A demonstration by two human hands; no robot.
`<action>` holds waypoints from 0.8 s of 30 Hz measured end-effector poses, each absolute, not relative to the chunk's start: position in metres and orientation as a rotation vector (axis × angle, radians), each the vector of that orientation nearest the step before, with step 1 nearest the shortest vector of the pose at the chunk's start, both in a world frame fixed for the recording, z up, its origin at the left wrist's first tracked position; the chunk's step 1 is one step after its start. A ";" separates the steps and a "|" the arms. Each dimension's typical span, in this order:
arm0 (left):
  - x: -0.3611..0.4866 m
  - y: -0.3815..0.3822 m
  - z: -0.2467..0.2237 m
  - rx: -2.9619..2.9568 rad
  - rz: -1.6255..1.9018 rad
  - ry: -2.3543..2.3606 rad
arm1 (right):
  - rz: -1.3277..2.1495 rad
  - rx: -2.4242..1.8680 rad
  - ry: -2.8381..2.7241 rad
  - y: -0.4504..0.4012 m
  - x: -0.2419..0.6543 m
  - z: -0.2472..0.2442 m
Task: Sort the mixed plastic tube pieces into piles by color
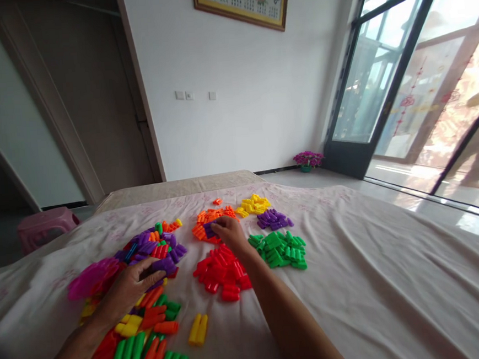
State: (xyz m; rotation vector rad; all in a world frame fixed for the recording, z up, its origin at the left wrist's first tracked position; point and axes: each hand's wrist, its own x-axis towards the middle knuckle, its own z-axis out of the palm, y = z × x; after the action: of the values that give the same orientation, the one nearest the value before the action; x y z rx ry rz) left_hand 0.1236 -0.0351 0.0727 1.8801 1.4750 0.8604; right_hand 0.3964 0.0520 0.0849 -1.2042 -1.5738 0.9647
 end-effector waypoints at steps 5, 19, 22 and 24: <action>0.121 -0.032 0.064 1.866 0.878 1.554 | 0.181 -1.787 -1.526 0.071 0.486 0.104; 0.119 -0.033 0.065 1.885 0.841 1.569 | 1.039 -0.837 -1.987 0.005 0.333 0.086; 0.120 -0.035 0.065 1.862 0.852 1.517 | 1.183 -0.843 -1.920 -0.004 0.316 0.073; 0.121 -0.035 0.064 1.856 0.867 1.489 | 1.204 -0.877 -1.858 -0.002 0.316 0.068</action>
State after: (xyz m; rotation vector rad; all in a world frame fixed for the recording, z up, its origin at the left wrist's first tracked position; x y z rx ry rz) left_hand 0.1212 -0.0350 0.0644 1.8555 1.4886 0.8673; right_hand 0.3158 -0.0017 0.0680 -0.8769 -1.8576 1.2041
